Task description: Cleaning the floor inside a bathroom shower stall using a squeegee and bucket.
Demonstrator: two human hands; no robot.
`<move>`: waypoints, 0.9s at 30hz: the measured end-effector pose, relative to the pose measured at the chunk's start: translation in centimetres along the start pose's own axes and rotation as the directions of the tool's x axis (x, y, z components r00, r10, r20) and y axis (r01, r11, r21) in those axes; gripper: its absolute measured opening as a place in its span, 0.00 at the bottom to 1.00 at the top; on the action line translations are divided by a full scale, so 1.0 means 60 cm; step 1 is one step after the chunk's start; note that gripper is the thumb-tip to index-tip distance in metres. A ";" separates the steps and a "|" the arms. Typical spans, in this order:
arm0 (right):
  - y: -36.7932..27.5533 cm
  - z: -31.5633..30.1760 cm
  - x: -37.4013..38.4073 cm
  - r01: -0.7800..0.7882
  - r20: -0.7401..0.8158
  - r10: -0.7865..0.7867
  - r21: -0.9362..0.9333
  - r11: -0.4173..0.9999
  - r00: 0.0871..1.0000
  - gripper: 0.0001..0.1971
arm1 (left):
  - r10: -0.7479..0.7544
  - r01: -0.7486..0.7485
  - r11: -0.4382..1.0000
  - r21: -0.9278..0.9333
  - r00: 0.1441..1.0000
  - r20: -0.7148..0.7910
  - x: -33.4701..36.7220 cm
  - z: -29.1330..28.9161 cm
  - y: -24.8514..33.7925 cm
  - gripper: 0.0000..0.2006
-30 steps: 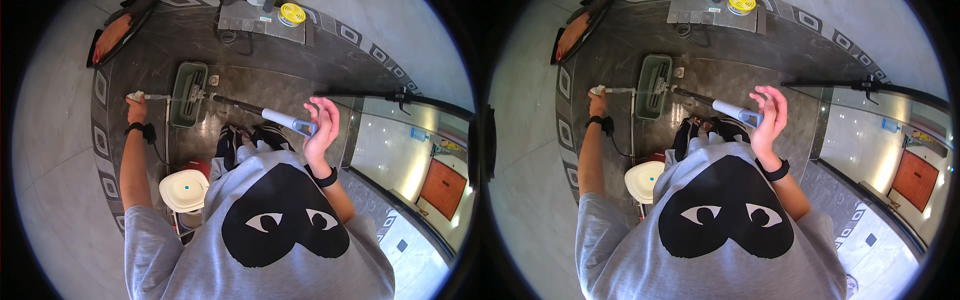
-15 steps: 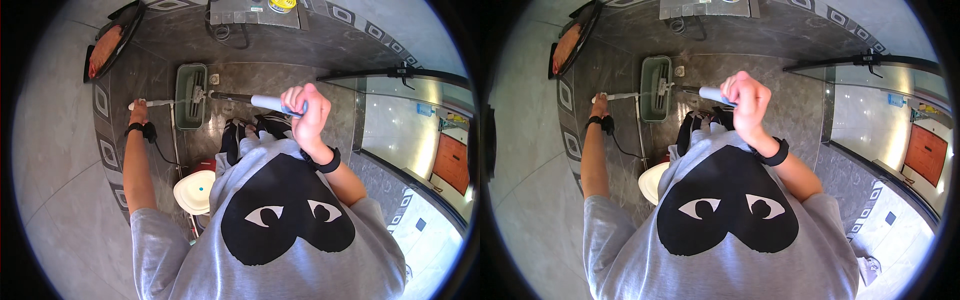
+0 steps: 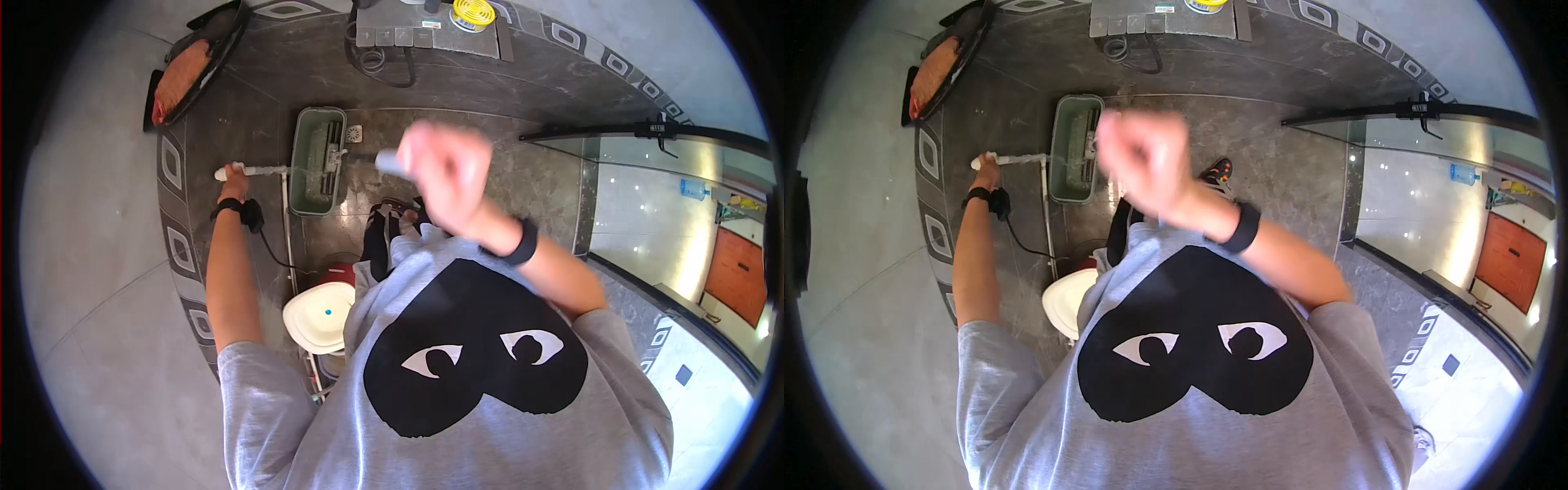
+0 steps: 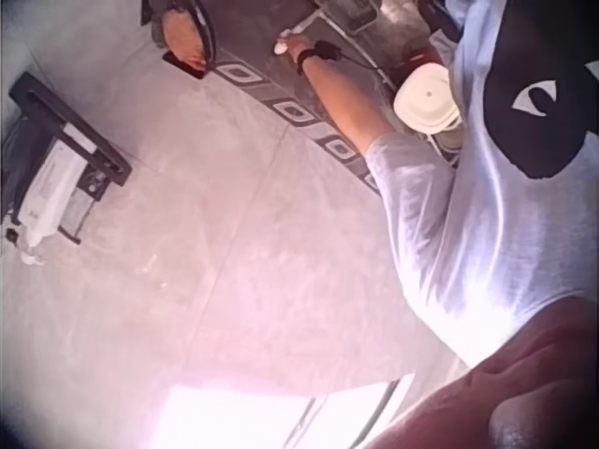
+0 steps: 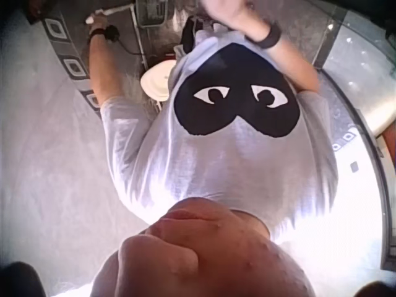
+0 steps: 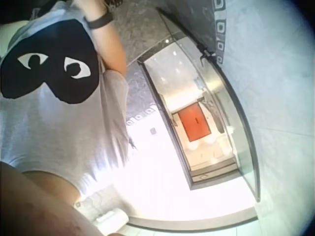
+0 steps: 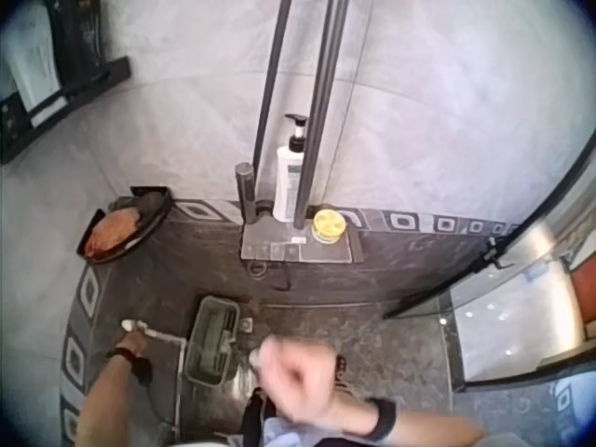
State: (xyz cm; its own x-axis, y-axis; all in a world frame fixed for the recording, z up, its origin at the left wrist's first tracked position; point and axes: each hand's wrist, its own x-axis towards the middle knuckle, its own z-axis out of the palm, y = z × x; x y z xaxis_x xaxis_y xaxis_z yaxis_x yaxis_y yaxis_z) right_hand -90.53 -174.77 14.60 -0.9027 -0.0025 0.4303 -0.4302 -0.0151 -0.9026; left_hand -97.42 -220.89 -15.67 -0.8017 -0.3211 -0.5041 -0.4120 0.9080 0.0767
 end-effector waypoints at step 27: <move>0.025 -0.065 -0.030 0.171 0.088 -0.186 0.157 0.973 0.979 0.07 | -0.157 0.163 0.985 -0.060 0.984 0.089 -0.011 -0.049 0.061 0.28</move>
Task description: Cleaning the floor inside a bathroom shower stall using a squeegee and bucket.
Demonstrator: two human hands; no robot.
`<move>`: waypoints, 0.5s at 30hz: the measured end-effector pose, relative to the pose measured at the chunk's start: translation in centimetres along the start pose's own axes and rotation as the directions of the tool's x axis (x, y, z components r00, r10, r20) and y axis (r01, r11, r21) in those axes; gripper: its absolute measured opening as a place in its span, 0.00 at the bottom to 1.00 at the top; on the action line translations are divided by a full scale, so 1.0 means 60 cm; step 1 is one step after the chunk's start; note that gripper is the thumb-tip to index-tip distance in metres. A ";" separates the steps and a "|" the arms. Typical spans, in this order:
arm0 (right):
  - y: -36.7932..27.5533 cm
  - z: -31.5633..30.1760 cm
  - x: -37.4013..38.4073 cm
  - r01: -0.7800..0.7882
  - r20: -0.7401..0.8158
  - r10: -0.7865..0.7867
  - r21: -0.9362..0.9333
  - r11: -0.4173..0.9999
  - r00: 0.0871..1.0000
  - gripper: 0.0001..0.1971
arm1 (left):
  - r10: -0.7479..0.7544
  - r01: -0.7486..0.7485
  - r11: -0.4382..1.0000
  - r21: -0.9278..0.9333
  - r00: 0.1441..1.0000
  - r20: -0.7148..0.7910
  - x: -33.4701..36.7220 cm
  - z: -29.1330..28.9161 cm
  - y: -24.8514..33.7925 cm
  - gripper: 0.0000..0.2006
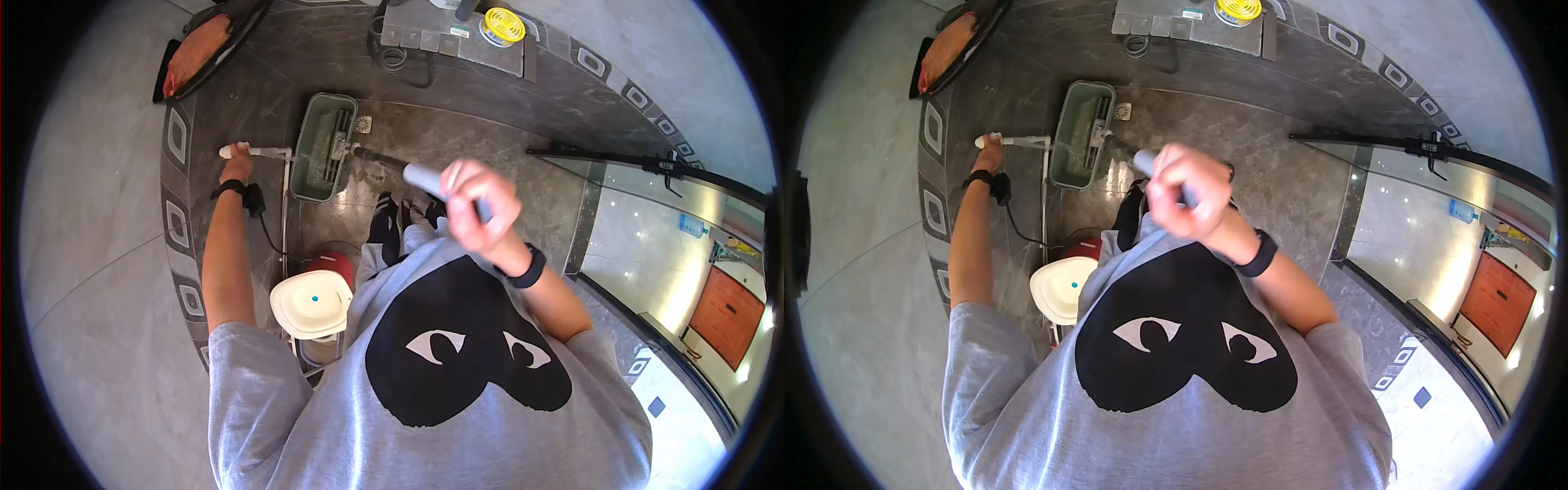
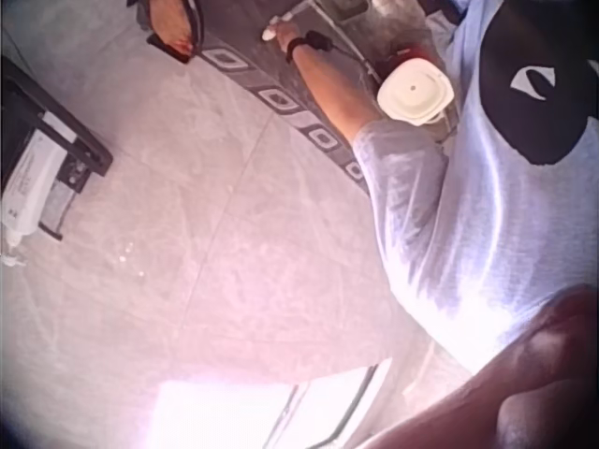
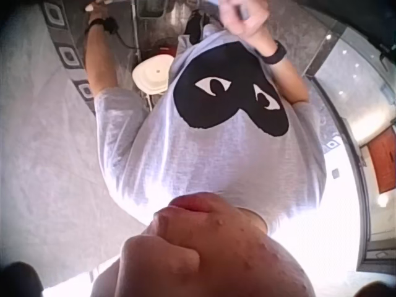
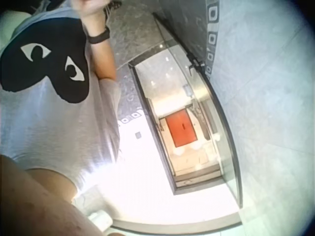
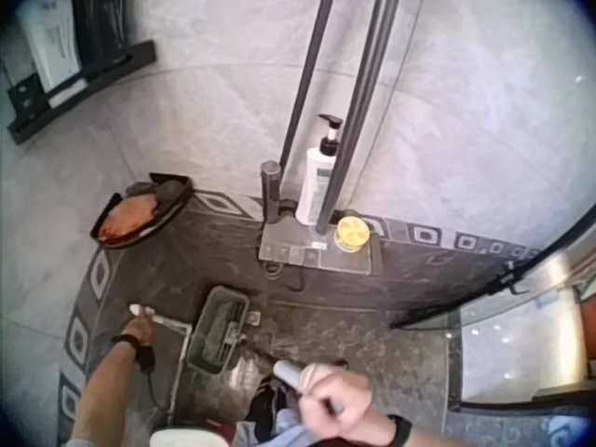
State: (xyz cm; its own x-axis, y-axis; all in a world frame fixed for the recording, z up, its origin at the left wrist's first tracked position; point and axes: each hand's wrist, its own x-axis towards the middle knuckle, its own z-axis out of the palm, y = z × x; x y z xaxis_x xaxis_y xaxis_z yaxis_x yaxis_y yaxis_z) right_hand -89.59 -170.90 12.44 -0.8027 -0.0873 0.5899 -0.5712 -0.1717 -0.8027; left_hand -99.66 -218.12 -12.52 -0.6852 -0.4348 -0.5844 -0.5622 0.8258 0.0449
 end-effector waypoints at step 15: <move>0.011 0.002 -0.007 -0.054 -0.197 0.064 0.055 0.997 0.978 0.08 | -0.096 0.082 0.990 -0.118 0.988 -0.119 -0.037 -0.004 0.022 0.25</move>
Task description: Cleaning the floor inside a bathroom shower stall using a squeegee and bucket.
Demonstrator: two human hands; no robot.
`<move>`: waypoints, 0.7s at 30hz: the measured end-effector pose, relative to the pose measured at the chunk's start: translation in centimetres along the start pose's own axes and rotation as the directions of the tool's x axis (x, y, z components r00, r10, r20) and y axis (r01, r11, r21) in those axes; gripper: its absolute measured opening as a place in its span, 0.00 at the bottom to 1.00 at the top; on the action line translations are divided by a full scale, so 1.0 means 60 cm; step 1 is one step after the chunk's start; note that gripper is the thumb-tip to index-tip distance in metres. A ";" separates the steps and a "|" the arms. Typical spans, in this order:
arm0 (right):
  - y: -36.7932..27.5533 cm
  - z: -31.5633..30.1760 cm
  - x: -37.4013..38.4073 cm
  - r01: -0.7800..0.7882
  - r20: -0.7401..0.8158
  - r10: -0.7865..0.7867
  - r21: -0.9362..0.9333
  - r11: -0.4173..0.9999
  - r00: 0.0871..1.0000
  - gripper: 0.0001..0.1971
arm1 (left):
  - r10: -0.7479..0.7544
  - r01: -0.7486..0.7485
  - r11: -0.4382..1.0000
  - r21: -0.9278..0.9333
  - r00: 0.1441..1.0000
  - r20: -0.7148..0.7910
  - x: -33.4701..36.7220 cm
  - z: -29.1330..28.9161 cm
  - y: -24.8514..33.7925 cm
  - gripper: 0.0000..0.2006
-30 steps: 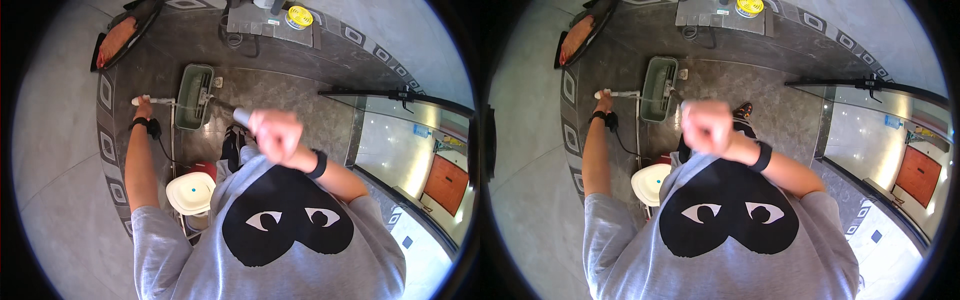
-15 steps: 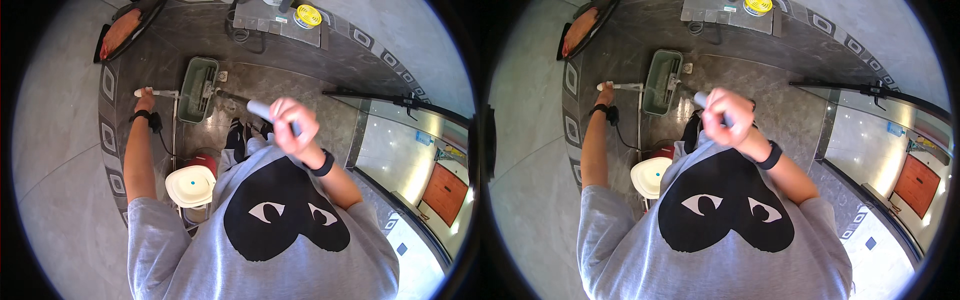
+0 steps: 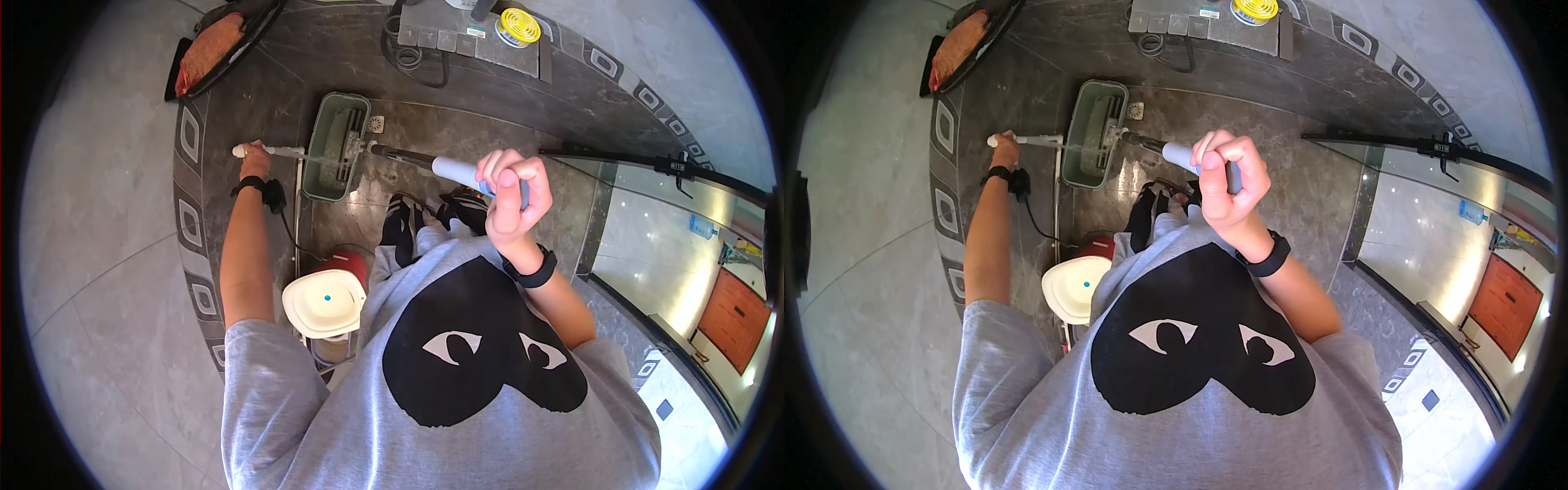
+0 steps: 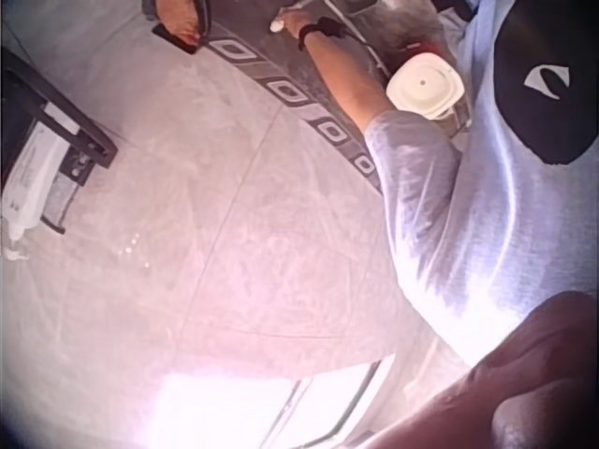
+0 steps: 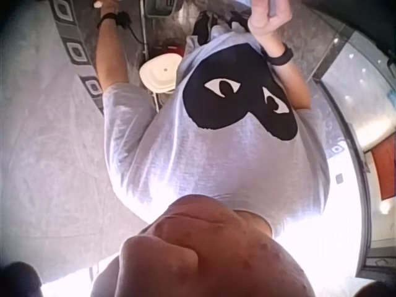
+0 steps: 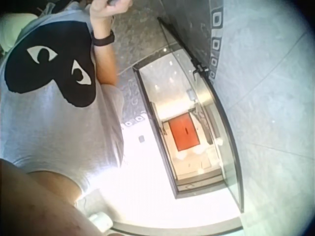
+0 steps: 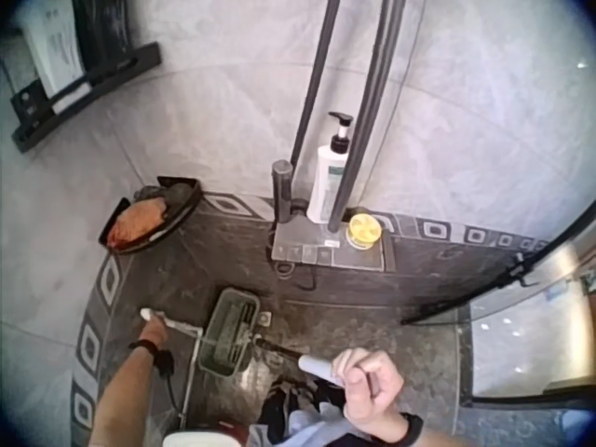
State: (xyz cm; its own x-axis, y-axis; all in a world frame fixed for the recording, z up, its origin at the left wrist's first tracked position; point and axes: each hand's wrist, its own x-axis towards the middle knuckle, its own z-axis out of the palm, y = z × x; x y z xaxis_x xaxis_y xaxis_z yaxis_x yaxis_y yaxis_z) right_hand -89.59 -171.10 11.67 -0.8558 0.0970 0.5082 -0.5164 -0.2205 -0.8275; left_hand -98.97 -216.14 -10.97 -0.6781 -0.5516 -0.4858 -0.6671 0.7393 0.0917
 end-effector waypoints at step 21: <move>-0.018 -0.051 -0.008 -0.130 0.043 0.133 -0.060 0.990 0.990 0.08 | 0.456 -0.447 0.873 0.194 0.890 -0.002 0.009 -0.004 -0.067 0.18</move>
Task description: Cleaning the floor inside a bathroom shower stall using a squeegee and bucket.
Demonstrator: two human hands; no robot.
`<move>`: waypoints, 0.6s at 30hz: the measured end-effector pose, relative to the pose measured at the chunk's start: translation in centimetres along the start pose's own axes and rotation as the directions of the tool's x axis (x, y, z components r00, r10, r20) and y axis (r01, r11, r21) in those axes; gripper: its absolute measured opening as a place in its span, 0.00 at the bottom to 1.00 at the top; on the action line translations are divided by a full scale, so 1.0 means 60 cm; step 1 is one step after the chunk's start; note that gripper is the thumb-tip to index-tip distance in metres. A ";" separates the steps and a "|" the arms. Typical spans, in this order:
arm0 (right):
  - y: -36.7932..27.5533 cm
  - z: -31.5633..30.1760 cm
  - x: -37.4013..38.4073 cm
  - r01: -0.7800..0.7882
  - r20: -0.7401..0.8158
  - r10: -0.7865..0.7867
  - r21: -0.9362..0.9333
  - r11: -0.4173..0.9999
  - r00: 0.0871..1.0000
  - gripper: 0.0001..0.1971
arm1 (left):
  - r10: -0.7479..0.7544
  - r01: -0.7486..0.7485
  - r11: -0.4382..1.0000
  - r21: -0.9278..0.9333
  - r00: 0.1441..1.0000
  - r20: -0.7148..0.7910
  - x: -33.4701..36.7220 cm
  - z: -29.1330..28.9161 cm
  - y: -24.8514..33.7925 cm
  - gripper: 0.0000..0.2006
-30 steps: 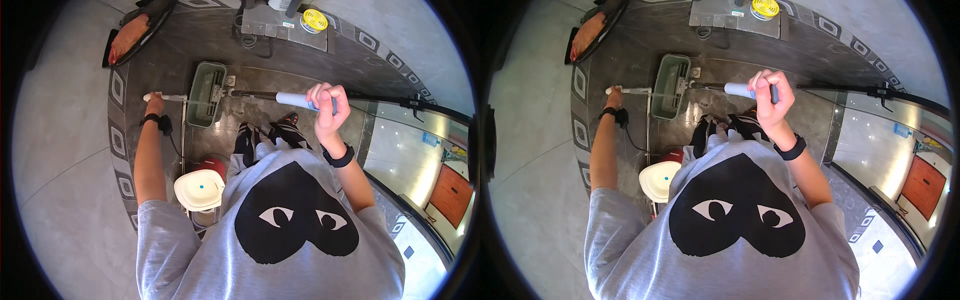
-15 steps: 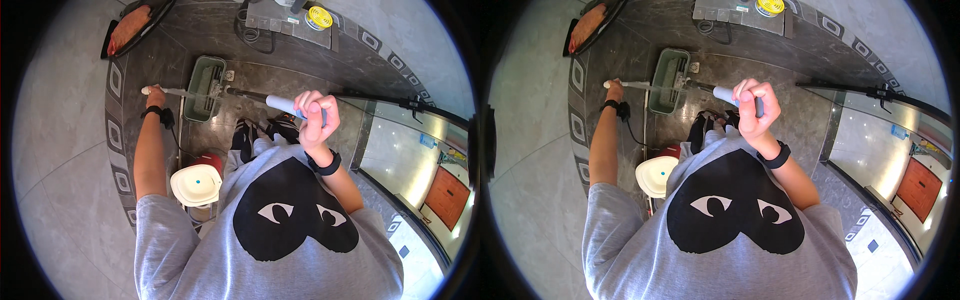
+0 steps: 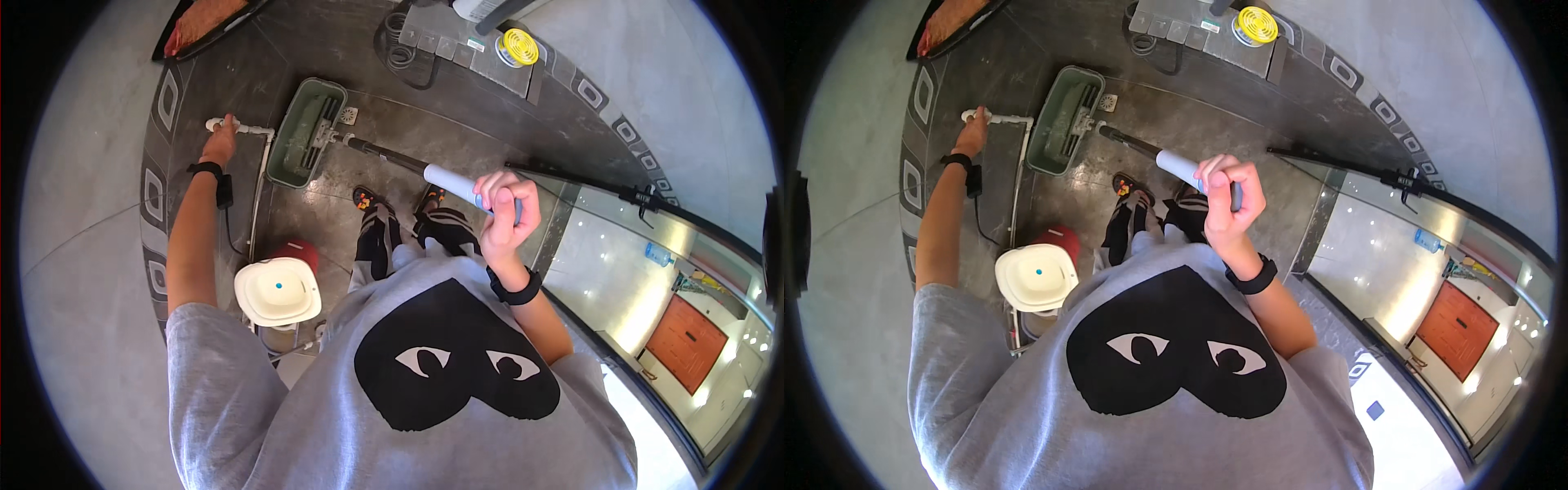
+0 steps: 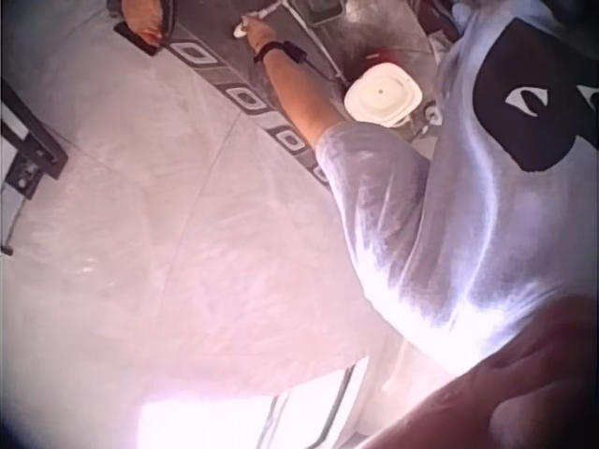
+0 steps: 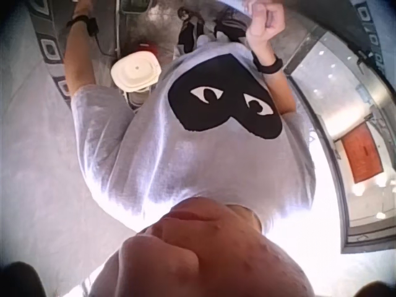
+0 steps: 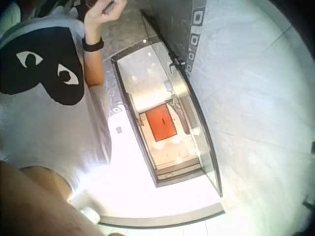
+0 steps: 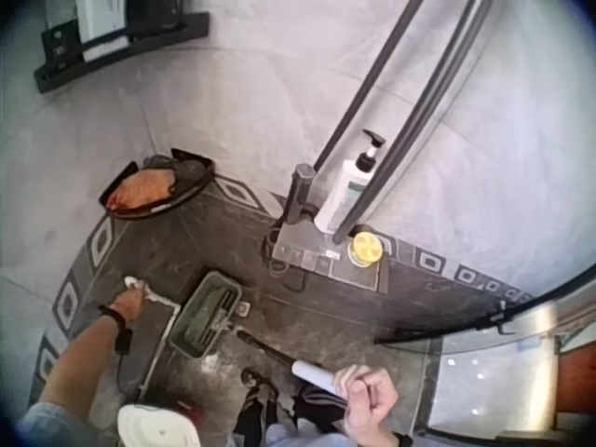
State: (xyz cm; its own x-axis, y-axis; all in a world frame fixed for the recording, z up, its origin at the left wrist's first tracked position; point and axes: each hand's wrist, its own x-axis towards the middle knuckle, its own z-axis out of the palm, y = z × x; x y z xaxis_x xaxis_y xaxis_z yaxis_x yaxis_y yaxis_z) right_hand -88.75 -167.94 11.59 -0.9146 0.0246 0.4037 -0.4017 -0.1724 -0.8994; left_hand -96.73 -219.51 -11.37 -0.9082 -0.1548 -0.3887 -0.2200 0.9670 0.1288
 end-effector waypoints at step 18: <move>-0.011 0.019 0.007 -0.018 -0.018 0.017 -0.103 0.995 1.000 0.10 | -0.228 0.215 0.970 -0.115 0.967 -0.112 0.023 0.046 0.015 0.21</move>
State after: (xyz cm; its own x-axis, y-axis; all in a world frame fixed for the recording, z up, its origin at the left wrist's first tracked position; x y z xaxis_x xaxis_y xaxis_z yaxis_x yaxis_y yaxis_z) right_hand -88.84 -168.96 12.55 -0.9218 0.0393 0.3857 -0.3876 -0.0707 -0.9191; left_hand -97.20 -218.30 -14.32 -0.8684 -0.3927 -0.3027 -0.4496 0.8811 0.1465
